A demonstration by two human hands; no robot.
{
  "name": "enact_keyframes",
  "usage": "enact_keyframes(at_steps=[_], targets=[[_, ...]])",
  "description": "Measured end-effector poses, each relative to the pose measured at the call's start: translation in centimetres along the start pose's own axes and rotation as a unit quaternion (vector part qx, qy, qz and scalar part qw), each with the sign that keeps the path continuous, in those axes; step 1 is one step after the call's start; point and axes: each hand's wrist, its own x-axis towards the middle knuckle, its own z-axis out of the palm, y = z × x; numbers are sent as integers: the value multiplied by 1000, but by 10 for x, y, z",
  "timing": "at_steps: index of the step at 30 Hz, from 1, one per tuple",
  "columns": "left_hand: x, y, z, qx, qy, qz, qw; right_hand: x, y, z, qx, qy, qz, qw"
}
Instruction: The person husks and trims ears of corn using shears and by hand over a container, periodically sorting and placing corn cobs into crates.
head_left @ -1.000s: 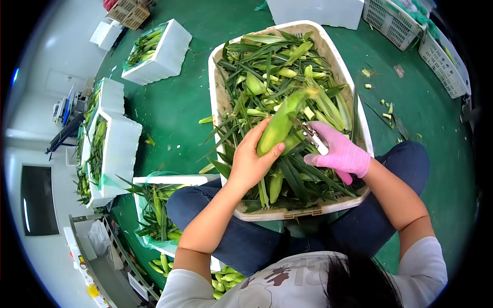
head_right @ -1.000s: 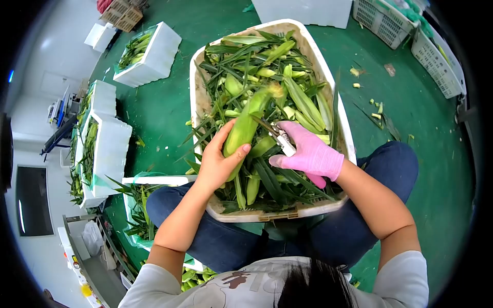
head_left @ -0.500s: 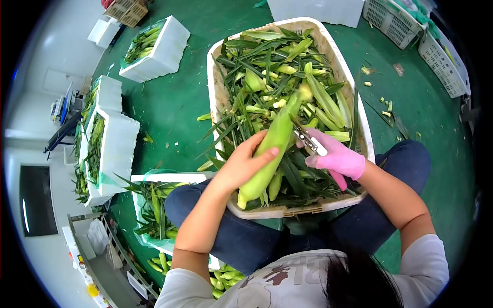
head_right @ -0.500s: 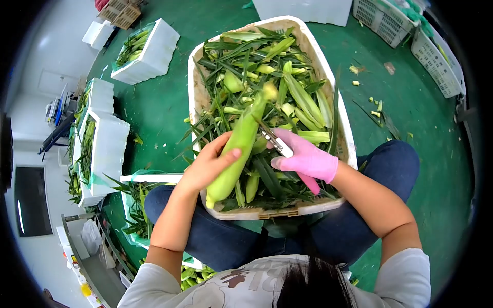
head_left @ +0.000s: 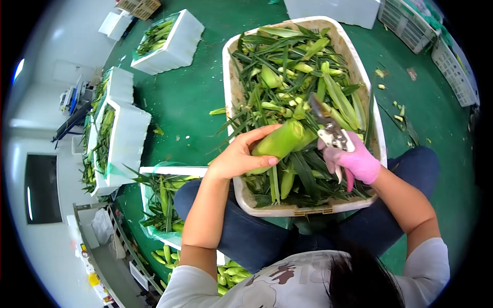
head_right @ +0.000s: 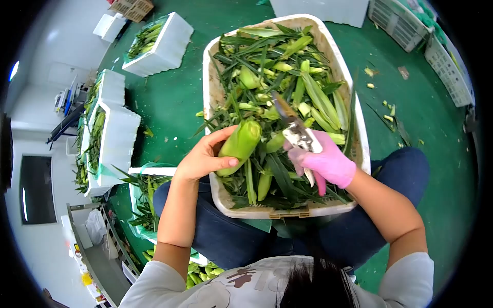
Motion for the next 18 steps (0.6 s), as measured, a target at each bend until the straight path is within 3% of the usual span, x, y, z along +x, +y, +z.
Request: enact_keyframes(at_steps=[3,4,8,11,13,15,17,18], targets=[[11,0,2,114,-15,133,984,2,7,-16,93,-81,21,992],[13,-2,2,119,-8,157,980,4,16,-16,156,-50,55,985],[4,-9,-6,-59,49,143,987,10,18,-25,371,-7,118,921],[-55,21,-5,-276,123,261,917,14,0,-32,393,-47,23,918],[-130,-4,-41,-434,68,349,828,9,-6,-25,374,-45,-1,926],[-227,-38,-47,-477,210,391,759,4,1,-5,383,-76,33,920],[-329,-87,-26,-466,401,359,702,-5,22,17,396,-105,129,903],[-385,-121,-11,-469,502,315,655,-6,37,21,424,-132,218,869]])
